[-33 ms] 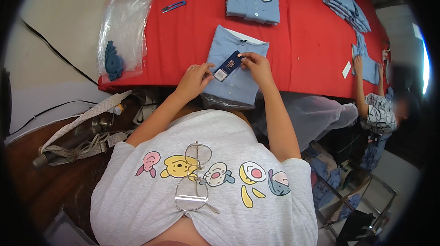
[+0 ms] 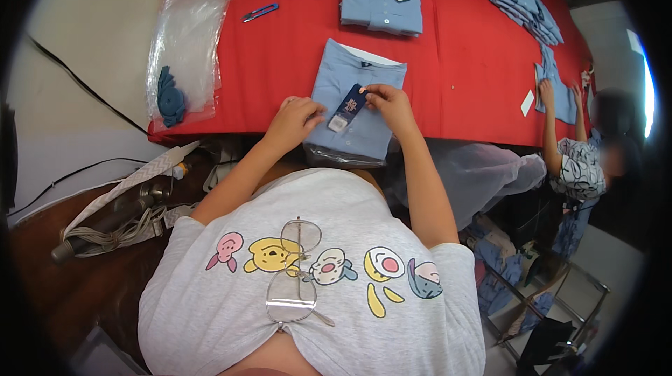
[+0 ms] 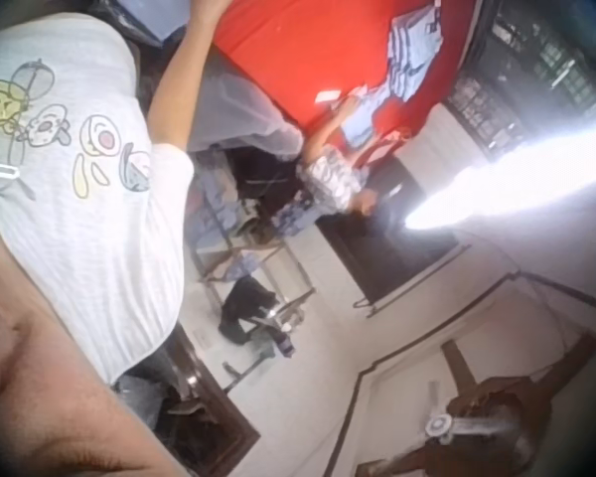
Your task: The person places folded shirts into individual plastic bags and seals them.
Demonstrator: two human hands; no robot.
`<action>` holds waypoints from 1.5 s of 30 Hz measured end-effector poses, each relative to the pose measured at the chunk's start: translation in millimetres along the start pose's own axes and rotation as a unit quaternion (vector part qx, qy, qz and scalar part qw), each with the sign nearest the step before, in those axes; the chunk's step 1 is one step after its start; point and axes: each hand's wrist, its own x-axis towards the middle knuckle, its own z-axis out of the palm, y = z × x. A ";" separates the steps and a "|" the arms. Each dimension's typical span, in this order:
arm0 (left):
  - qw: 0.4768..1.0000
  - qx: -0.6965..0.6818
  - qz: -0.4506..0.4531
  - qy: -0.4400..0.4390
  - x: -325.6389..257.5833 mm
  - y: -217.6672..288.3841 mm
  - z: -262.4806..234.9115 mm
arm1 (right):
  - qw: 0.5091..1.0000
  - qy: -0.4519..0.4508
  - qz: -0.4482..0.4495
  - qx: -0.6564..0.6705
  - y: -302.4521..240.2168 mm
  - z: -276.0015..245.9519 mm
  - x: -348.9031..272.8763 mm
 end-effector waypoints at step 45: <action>0.950 -0.200 -0.225 -0.081 20.9 15.2 -8.7 | 0.972 -0.098 0.016 -0.215 -28.8 -25.6 -94.6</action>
